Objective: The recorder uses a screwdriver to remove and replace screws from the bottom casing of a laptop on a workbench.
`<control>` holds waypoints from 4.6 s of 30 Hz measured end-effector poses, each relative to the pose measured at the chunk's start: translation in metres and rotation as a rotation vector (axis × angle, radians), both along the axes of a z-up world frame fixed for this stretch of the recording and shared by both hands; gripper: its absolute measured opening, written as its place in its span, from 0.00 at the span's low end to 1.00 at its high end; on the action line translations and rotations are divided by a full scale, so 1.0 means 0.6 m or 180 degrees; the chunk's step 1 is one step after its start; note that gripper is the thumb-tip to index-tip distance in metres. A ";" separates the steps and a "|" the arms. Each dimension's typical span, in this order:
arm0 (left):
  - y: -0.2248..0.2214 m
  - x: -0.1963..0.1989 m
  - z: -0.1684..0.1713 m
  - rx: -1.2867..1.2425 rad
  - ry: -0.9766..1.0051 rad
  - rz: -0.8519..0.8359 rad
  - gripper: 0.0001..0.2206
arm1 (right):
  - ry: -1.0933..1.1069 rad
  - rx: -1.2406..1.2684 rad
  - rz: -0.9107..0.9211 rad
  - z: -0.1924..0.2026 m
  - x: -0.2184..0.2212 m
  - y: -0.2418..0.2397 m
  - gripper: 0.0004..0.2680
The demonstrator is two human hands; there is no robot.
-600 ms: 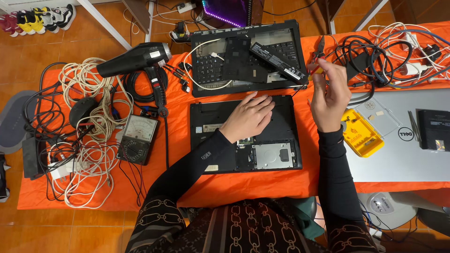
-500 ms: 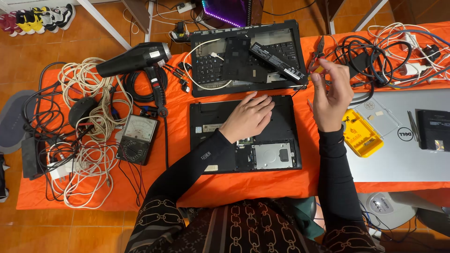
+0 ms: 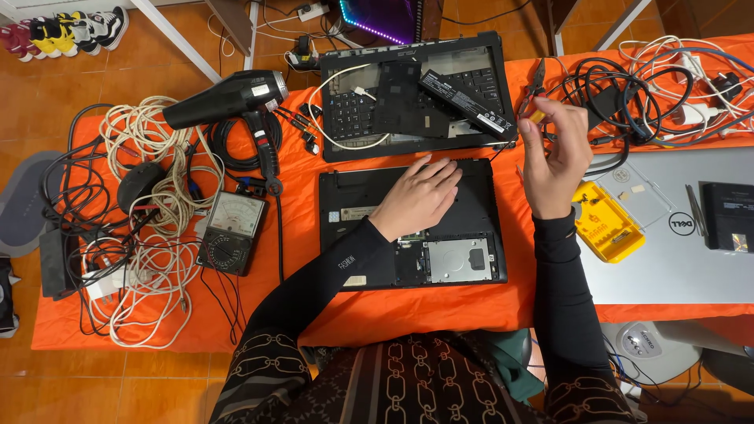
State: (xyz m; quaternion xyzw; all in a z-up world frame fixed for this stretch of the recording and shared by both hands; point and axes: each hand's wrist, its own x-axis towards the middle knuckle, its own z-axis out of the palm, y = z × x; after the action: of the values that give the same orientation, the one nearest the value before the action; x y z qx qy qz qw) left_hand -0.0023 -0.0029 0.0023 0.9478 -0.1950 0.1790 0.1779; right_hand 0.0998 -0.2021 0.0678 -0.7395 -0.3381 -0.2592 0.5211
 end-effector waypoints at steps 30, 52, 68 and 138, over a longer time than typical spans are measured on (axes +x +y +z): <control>-0.003 -0.002 0.001 -0.0073 0.0005 0.0024 0.17 | 0.0040 -0.0152 0.0125 0.007 -0.006 -0.001 0.09; -0.002 0.000 0.006 -0.0057 -0.0079 -0.0012 0.17 | -0.0181 -0.0230 0.0032 0.007 -0.004 0.006 0.09; -0.002 -0.001 0.004 -0.0070 -0.0071 -0.0012 0.17 | -0.0097 -0.0115 -0.0081 0.002 -0.001 0.003 0.09; -0.014 0.002 0.030 0.0119 0.0360 -0.0071 0.19 | -0.0279 -0.0210 0.0038 -0.018 0.013 -0.017 0.08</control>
State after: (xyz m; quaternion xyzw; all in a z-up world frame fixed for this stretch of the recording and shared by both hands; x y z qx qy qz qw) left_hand -0.0013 -0.0115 0.0205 0.9573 -0.1985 0.1194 0.1728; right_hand 0.1076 -0.2124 0.0572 -0.7422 -0.3734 -0.2769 0.4827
